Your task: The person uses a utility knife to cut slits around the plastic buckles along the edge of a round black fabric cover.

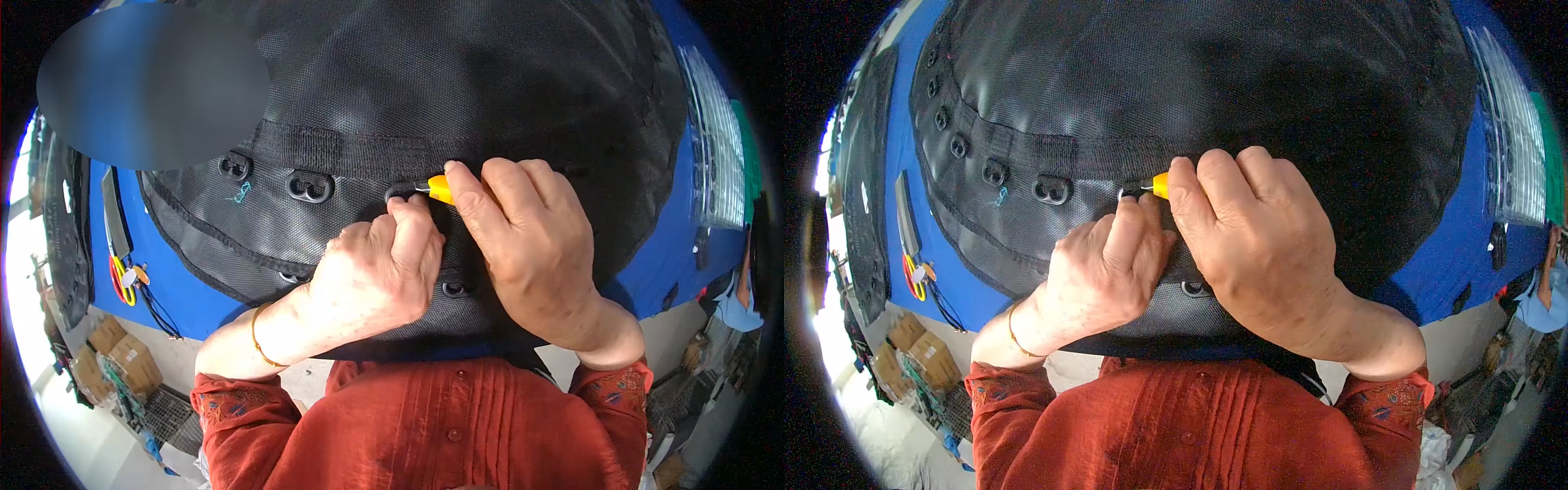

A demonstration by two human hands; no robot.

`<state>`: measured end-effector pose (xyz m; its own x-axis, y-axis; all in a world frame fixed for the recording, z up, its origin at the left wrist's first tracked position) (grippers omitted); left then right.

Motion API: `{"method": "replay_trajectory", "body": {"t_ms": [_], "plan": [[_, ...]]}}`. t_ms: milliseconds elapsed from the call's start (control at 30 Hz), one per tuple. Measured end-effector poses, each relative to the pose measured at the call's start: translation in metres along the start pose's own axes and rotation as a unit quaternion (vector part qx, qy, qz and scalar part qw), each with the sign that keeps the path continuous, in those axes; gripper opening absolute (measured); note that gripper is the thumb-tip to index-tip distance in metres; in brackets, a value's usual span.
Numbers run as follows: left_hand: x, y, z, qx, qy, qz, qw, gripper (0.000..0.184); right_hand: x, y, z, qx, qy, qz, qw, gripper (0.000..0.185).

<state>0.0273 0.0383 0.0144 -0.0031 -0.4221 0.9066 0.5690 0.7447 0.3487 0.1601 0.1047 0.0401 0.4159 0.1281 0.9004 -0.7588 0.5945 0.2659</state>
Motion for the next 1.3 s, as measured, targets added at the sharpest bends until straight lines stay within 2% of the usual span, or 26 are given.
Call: {"method": "replay_trajectory", "body": {"t_ms": [200, 567, 800, 967, 1300], "plan": [[0.0, 0.0, 0.001, -0.004, -0.001, 0.008, 1.0, 0.022, 0.002, 0.001, -0.003, -0.008, -0.001, 0.015, 1.0, 0.036], [-0.002, -0.001, 0.0, -0.002, 0.002, 0.012, 1.0, 0.023, -0.002, 0.0, -0.015, -0.04, 0.095, -0.02, 0.994, 0.035], [-0.002, -0.001, 0.0, -0.006, 0.003, 0.011, 1.0, 0.023, 0.003, 0.002, -0.013, -0.029, 0.087, -0.004, 0.996, 0.034], [-0.002, -0.001, 0.001, -0.007, -0.007, 0.004, 1.0, 0.023, 0.004, 0.0, -0.007, -0.025, 0.034, 0.012, 0.999, 0.033], [-0.002, -0.001, 0.0, -0.006, -0.004, 0.015, 1.0, 0.025, 0.007, -0.002, -0.009, -0.044, 0.033, 0.029, 0.998, 0.033]]}}
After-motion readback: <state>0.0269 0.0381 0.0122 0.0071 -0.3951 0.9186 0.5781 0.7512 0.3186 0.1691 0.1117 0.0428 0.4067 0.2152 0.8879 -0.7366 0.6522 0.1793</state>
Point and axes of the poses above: each hand's wrist, its own y-axis towards the middle knuckle, its own x-axis out of the back of the hand, z = x × y, the point moved 5 cm from there along y, towards the middle knuckle, and after that the axes turned 12 degrees about y, right-handed, at the moved point
